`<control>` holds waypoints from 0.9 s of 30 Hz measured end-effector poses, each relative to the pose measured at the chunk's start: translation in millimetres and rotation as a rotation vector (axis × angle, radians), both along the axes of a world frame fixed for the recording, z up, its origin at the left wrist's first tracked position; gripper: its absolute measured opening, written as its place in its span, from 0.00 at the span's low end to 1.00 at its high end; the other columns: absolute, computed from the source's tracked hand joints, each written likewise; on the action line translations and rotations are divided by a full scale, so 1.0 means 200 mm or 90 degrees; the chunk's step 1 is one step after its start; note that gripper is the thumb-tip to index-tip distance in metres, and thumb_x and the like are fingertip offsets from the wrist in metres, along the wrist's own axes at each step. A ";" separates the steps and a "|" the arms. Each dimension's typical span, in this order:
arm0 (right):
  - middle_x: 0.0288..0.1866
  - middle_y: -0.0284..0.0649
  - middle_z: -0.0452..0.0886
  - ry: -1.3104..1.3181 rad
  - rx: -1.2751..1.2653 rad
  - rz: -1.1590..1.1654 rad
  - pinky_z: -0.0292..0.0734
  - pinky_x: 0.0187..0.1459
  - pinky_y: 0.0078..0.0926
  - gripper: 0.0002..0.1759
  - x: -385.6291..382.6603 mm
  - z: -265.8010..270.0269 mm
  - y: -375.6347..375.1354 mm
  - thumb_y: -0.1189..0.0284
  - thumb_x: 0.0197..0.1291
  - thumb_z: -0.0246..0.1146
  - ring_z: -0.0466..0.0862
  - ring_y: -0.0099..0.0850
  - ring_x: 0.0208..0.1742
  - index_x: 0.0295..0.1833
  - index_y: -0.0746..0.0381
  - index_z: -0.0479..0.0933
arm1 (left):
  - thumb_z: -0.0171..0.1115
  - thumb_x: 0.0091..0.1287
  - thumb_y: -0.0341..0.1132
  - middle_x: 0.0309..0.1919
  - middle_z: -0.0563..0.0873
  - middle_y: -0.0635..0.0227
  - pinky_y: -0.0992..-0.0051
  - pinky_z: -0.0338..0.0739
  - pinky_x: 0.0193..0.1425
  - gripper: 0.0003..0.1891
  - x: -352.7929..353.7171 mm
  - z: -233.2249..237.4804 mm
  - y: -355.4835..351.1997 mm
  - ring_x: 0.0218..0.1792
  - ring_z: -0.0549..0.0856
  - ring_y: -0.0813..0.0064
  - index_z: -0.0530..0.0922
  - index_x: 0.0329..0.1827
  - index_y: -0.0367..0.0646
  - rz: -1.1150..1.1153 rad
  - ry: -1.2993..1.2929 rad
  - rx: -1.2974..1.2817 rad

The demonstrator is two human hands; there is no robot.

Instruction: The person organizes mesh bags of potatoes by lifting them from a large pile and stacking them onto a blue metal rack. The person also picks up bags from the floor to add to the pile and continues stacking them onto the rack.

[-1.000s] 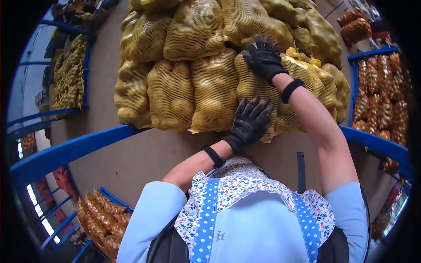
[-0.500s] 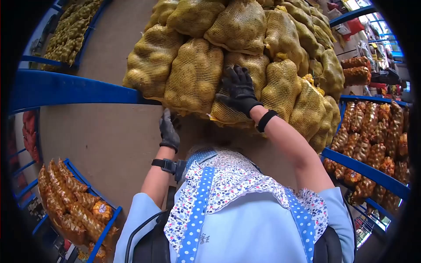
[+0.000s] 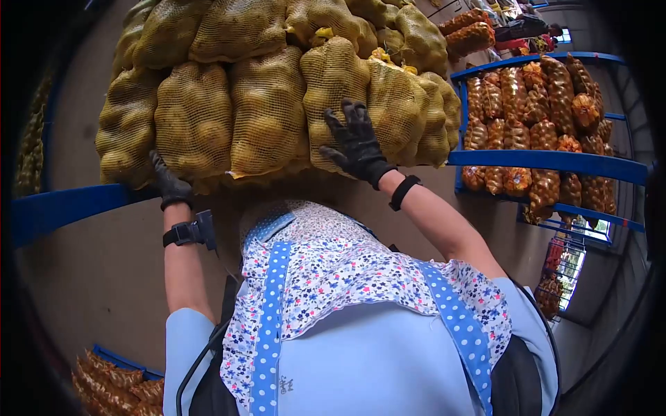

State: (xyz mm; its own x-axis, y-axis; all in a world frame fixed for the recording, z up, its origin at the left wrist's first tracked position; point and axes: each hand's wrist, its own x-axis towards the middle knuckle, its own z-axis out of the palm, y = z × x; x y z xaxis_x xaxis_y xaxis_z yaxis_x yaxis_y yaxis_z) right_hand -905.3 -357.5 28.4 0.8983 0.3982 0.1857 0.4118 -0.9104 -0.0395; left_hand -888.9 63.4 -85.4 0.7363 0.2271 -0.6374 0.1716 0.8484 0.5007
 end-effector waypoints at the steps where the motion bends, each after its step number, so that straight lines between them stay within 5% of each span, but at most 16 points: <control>1: 0.81 0.54 0.54 0.063 0.025 0.015 0.48 0.80 0.49 0.41 0.06 0.04 -0.03 0.46 0.66 0.61 0.50 0.55 0.82 0.80 0.50 0.61 | 0.62 0.71 0.57 0.66 0.79 0.67 0.59 0.73 0.69 0.31 -0.04 0.05 -0.07 0.64 0.78 0.63 0.73 0.70 0.47 0.059 0.023 0.025; 4: 0.78 0.49 0.63 0.114 0.214 0.037 0.54 0.79 0.41 0.36 0.09 0.08 -0.18 0.56 0.69 0.64 0.59 0.45 0.81 0.78 0.56 0.63 | 0.60 0.74 0.50 0.71 0.74 0.67 0.63 0.67 0.75 0.28 -0.27 0.16 -0.36 0.69 0.73 0.65 0.71 0.72 0.46 0.092 0.086 0.023; 6: 0.74 0.42 0.71 0.156 0.572 -0.141 0.63 0.75 0.32 0.28 -0.01 0.07 -0.33 0.63 0.73 0.61 0.70 0.35 0.75 0.74 0.61 0.68 | 0.56 0.78 0.46 0.66 0.77 0.67 0.66 0.74 0.65 0.19 -0.41 0.00 -0.56 0.58 0.80 0.66 0.75 0.68 0.53 -0.227 -0.063 -0.119; 7: 0.70 0.38 0.75 0.172 0.588 -0.180 0.67 0.71 0.26 0.22 -0.07 0.16 -0.38 0.66 0.76 0.58 0.75 0.29 0.70 0.70 0.64 0.73 | 0.56 0.78 0.46 0.66 0.77 0.67 0.66 0.74 0.65 0.19 -0.41 0.02 -0.66 0.58 0.80 0.66 0.75 0.68 0.53 -0.233 -0.066 -0.109; 9: 0.67 0.42 0.78 0.203 0.612 -0.189 0.70 0.68 0.27 0.21 -0.20 0.11 -0.56 0.65 0.75 0.58 0.77 0.33 0.68 0.67 0.63 0.75 | 0.57 0.77 0.38 0.70 0.76 0.68 0.67 0.70 0.73 0.21 -0.39 0.05 -0.85 0.69 0.74 0.69 0.74 0.72 0.46 -0.410 -0.314 0.430; 10: 0.64 0.45 0.80 0.238 0.626 -0.197 0.72 0.66 0.29 0.20 -0.26 0.07 -0.66 0.64 0.73 0.59 0.80 0.36 0.65 0.65 0.63 0.77 | 0.57 0.77 0.38 0.70 0.76 0.68 0.67 0.70 0.73 0.21 -0.34 0.04 -0.91 0.69 0.74 0.69 0.74 0.72 0.46 -0.416 -0.314 0.441; 12: 0.65 0.41 0.80 0.264 0.610 -0.224 0.72 0.66 0.27 0.20 -0.43 0.14 -0.80 0.66 0.75 0.58 0.79 0.32 0.65 0.66 0.64 0.76 | 0.59 0.76 0.39 0.68 0.78 0.67 0.68 0.73 0.71 0.21 -0.23 0.02 -1.05 0.66 0.77 0.68 0.76 0.70 0.46 -0.116 -0.097 0.093; 16: 0.60 0.41 0.84 0.319 0.688 -0.311 0.75 0.60 0.26 0.21 -0.68 0.02 -1.20 0.61 0.74 0.60 0.83 0.29 0.59 0.64 0.62 0.78 | 0.60 0.76 0.42 0.67 0.79 0.66 0.69 0.76 0.67 0.21 -0.23 0.01 -1.13 0.64 0.79 0.69 0.77 0.68 0.46 -0.031 -0.052 0.187; 18: 0.59 0.41 0.84 0.320 0.743 -0.330 0.76 0.60 0.27 0.21 -0.80 -0.05 -1.39 0.61 0.73 0.60 0.84 0.31 0.58 0.64 0.62 0.78 | 0.61 0.74 0.46 0.63 0.82 0.66 0.69 0.79 0.62 0.22 -0.23 -0.10 -1.13 0.60 0.82 0.70 0.79 0.66 0.45 -0.077 -0.257 0.520; 20: 0.58 0.40 0.85 0.293 0.793 -0.349 0.77 0.59 0.28 0.21 -0.86 -0.08 -1.53 0.61 0.73 0.60 0.85 0.33 0.57 0.63 0.61 0.79 | 0.62 0.74 0.46 0.60 0.83 0.66 0.69 0.81 0.58 0.22 -0.19 -0.16 -1.12 0.57 0.83 0.70 0.80 0.64 0.44 -0.055 -0.220 0.382; 21: 0.59 0.42 0.84 0.324 0.638 -0.339 0.76 0.61 0.31 0.21 -0.89 -0.06 -1.59 0.62 0.73 0.60 0.84 0.36 0.59 0.64 0.60 0.78 | 0.62 0.74 0.46 0.57 0.85 0.65 0.69 0.82 0.54 0.21 -0.22 -0.20 -1.11 0.55 0.84 0.70 0.81 0.62 0.43 -0.027 -0.162 0.238; 23: 0.60 0.44 0.83 0.342 0.481 -0.322 0.75 0.63 0.33 0.21 -0.92 -0.04 -1.67 0.62 0.73 0.60 0.83 0.39 0.61 0.65 0.60 0.78 | 0.62 0.73 0.43 0.50 0.87 0.65 0.71 0.83 0.44 0.16 -0.35 -0.29 -1.07 0.44 0.87 0.71 0.83 0.55 0.42 -0.141 -0.167 0.808; 24: 0.63 0.46 0.80 0.246 0.421 -0.238 0.72 0.66 0.36 0.22 -0.89 -0.06 -1.69 0.63 0.71 0.60 0.79 0.42 0.65 0.67 0.58 0.76 | 0.64 0.72 0.38 0.44 0.87 0.65 0.71 0.82 0.38 0.14 -0.37 -0.13 -1.20 0.36 0.86 0.73 0.81 0.54 0.41 -0.033 0.009 0.461; 25: 0.66 0.48 0.78 0.143 0.358 -0.153 0.69 0.70 0.40 0.23 -0.82 -0.04 -1.70 0.64 0.70 0.60 0.76 0.45 0.68 0.69 0.57 0.75 | 0.66 0.70 0.35 0.42 0.87 0.65 0.72 0.82 0.36 0.18 -0.38 -0.03 -1.32 0.34 0.86 0.73 0.77 0.61 0.42 0.110 0.066 0.426; 27: 0.70 0.49 0.74 0.024 0.307 -0.112 0.65 0.72 0.43 0.25 -0.62 0.07 -1.66 0.64 0.70 0.59 0.72 0.46 0.71 0.70 0.55 0.73 | 0.62 0.73 0.33 0.58 0.82 0.64 0.74 0.80 0.54 0.24 -0.40 0.21 -1.56 0.56 0.84 0.72 0.70 0.70 0.40 0.151 -0.039 0.576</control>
State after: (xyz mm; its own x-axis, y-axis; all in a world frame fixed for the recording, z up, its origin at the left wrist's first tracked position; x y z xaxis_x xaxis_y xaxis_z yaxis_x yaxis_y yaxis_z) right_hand -1029.2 -690.0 41.5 0.9535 0.1183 0.2771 0.2448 -0.8404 -0.4836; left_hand -968.0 -248.5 -43.9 0.6340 0.7659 -0.1068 -0.0044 0.1416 0.9899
